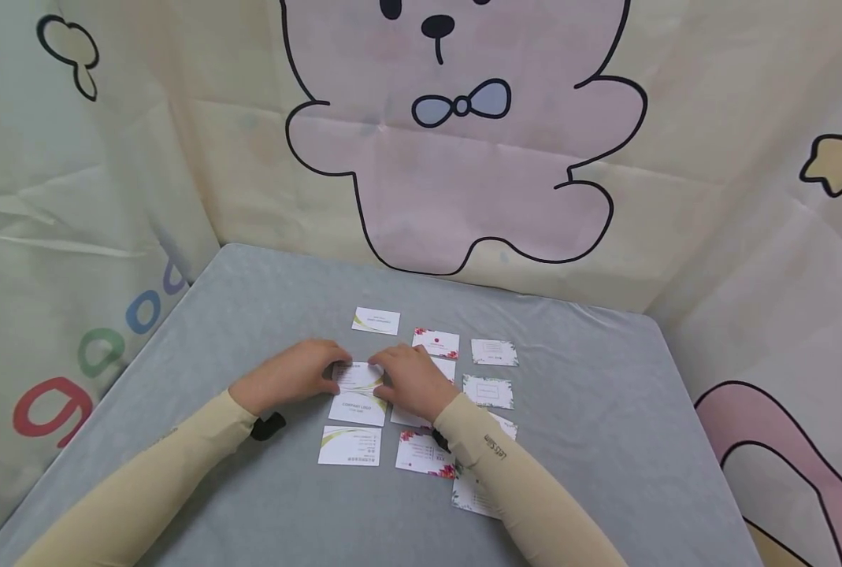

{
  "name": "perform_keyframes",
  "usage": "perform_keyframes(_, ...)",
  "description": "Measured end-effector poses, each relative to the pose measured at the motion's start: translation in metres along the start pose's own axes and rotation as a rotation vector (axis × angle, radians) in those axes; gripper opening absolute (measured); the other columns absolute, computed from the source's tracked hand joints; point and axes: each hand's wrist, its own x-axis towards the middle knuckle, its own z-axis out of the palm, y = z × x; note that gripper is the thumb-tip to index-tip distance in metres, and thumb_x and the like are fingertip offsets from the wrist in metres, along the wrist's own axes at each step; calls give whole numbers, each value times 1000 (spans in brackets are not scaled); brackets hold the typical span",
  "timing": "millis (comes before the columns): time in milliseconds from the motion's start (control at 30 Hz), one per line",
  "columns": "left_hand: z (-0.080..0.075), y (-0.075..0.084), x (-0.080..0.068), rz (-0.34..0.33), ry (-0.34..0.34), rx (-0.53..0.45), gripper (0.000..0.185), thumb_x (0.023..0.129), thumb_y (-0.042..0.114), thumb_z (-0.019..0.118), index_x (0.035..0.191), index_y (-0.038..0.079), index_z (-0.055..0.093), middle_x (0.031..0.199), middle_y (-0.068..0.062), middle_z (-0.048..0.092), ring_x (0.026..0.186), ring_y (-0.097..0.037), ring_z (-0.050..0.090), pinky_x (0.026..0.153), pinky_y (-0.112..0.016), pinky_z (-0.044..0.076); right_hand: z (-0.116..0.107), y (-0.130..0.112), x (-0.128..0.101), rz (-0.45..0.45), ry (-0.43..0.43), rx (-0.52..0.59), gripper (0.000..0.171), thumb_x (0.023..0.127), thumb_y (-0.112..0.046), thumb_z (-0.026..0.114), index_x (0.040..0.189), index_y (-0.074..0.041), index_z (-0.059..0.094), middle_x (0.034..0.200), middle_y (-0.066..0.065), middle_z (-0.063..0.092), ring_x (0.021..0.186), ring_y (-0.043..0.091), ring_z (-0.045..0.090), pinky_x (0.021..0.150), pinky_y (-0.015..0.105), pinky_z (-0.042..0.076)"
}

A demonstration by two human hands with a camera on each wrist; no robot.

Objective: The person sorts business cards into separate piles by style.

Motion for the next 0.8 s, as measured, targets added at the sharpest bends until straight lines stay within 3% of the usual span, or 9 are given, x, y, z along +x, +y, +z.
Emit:
perform_keyframes(200, -1, 0, 0, 40, -1, 45, 33, 88, 12, 89, 118, 5, 78, 105, -4, 78, 88, -14, 62, 84, -38, 56, 0, 1, -1, -2, 8, -8, 48, 95, -31, 85, 138, -15, 71, 136, 2, 74, 134, 23, 65, 111, 52, 47)
perform_keyframes(467, -1, -2, 1, 52, 10, 13, 33, 85, 9, 88, 116, 4, 77, 98, -4, 74, 83, -14, 56, 78, -35, 51, -1, 0, -1, 3, -8, 16, 53, 94, -32, 86, 141, -14, 69, 136, 4, 74, 134, 25, 65, 113, 54, 45)
perform_keyframes(667, -2, -6, 5, 52, 24, -16, 47, 86, 14, 89, 129, 1, 74, 114, -8, 77, 94, -17, 64, 89, -40, 57, -5, 3, 3, -6, 14, -17, 55, 93, -31, 87, 142, -14, 68, 134, 4, 75, 131, 26, 66, 113, 56, 46)
perform_keyframes(800, -7, -11, 18, 39, 23, -7, 52, 87, 12, 86, 136, 1, 71, 121, -11, 76, 101, -20, 66, 94, -42, 57, -12, 11, 12, -9, 37, -33, 55, 93, -28, 85, 143, -12, 68, 134, 5, 75, 130, 28, 67, 115, 55, 48)
